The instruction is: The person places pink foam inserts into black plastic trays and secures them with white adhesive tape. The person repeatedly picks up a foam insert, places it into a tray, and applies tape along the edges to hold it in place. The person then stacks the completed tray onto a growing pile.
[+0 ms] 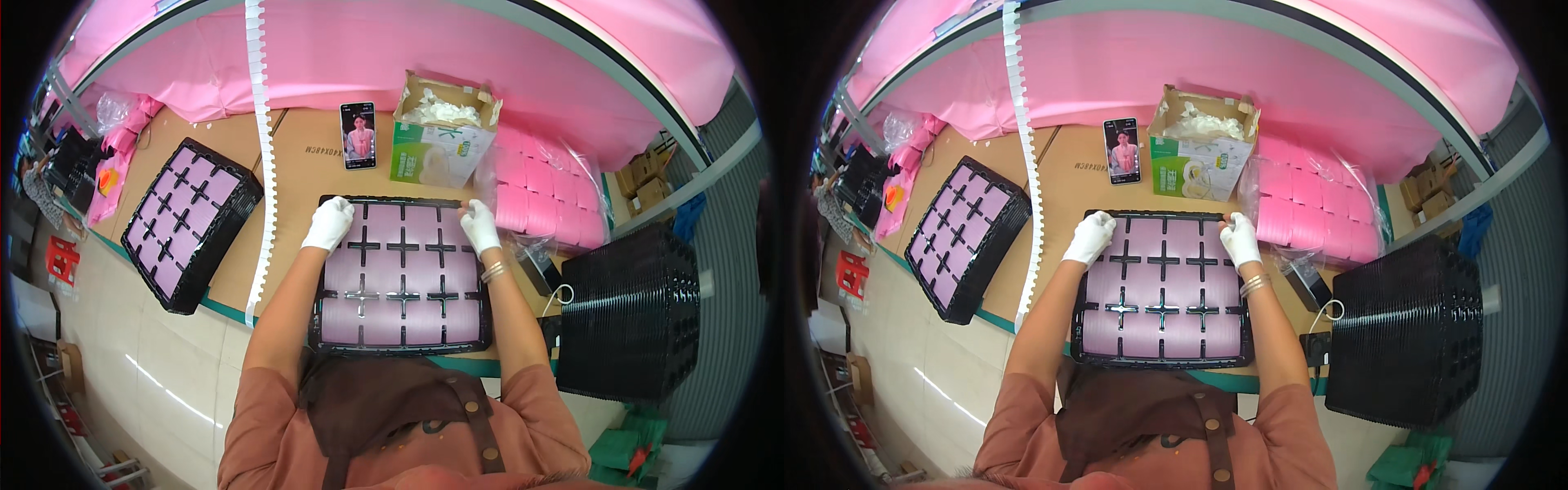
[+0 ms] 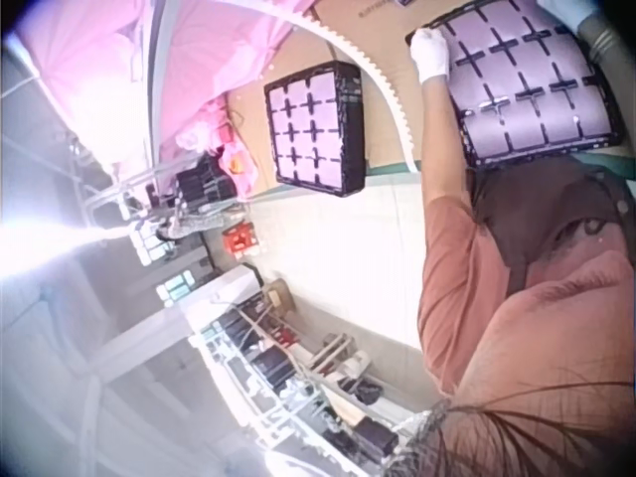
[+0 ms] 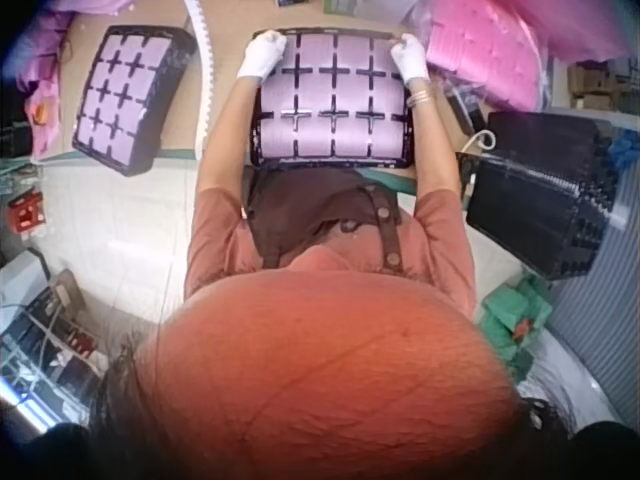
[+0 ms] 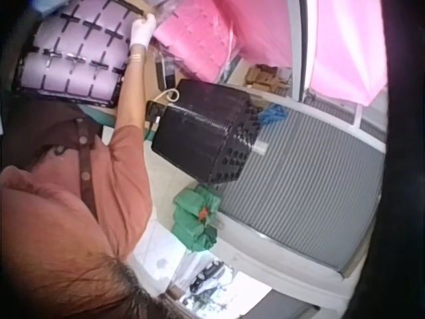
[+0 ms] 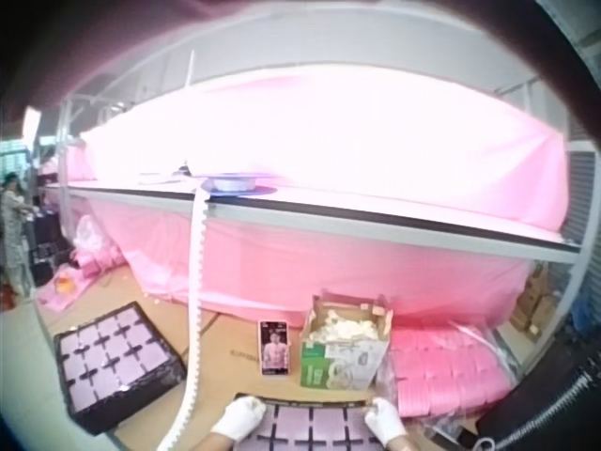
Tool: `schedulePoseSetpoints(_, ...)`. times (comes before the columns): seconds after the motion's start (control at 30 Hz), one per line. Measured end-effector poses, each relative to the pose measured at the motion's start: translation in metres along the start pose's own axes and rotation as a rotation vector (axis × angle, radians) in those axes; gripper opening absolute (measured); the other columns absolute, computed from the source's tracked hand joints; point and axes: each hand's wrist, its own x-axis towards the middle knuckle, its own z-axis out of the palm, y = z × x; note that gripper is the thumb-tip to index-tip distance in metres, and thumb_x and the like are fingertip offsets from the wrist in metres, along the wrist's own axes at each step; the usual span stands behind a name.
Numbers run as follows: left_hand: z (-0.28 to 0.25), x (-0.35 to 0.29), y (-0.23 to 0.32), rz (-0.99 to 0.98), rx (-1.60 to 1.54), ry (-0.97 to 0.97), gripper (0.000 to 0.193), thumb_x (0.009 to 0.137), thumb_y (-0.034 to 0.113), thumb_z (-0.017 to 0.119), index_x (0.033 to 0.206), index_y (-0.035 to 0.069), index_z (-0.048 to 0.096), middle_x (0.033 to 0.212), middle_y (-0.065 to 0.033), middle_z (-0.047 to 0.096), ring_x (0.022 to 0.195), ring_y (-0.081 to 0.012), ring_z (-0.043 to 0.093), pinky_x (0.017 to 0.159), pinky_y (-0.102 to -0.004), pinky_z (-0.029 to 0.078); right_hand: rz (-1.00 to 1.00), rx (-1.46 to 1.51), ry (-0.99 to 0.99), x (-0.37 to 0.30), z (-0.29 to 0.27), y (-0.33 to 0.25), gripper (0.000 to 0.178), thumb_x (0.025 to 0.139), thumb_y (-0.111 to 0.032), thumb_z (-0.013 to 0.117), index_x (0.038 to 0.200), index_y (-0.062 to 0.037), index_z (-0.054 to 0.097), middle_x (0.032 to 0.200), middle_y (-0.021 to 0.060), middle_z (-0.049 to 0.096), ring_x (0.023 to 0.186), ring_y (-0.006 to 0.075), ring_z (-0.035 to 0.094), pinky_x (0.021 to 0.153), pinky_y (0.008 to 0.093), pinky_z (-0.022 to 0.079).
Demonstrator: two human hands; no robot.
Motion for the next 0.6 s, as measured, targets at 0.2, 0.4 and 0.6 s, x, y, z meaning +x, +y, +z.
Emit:
schedulePoseSetpoints(0.2,-0.035,-0.106,0.012,0.318,0.175,-0.158,0.027,0.093,0.024,0.059,0.09,-0.003,0.063,0.083,-0.0208,0.066,0.074,-0.0336,0.067,0.067,-0.0395,0.053,0.263,0.329,-0.386,-0.11,-0.04,-0.022,0.023,0.095,-0.023,0.061,0.096,0.0002,0.061,0.082,0.0113,0.068,0.069,0.0174,0.067,0.057,0.0269,0.051)
schedulePoseSetpoints(0.4,-0.031,-0.191,-0.017,0.59,0.654,-0.348,0.034,0.092,0.035,0.057,0.077,0.005,0.057,0.072,-0.0136,0.06,0.065,-0.0345,0.063,0.058,-0.0467,0.05,0.531,0.185,-0.777,-0.158,-0.061,-0.019,0.033,0.096,-0.028,0.059,0.08,0.0002,0.062,0.067,0.0117,0.065,0.053,0.019,0.065,0.05,0.031,0.051)
schedulePoseSetpoints(0.6,-0.059,-0.219,-0.018,0.556,0.734,-0.496,0.033,0.092,0.037,0.057,0.079,0.007,0.061,0.074,-0.013,0.061,0.065,-0.0326,0.063,0.054,-0.0454,0.049,0.222,-0.555,-0.755,-0.167,-0.093,-0.057,0.036,0.092,-0.037,0.06,0.086,-0.0021,0.065,0.076,0.0185,0.067,0.066,0.0302,0.067,0.066,0.0404,0.052)
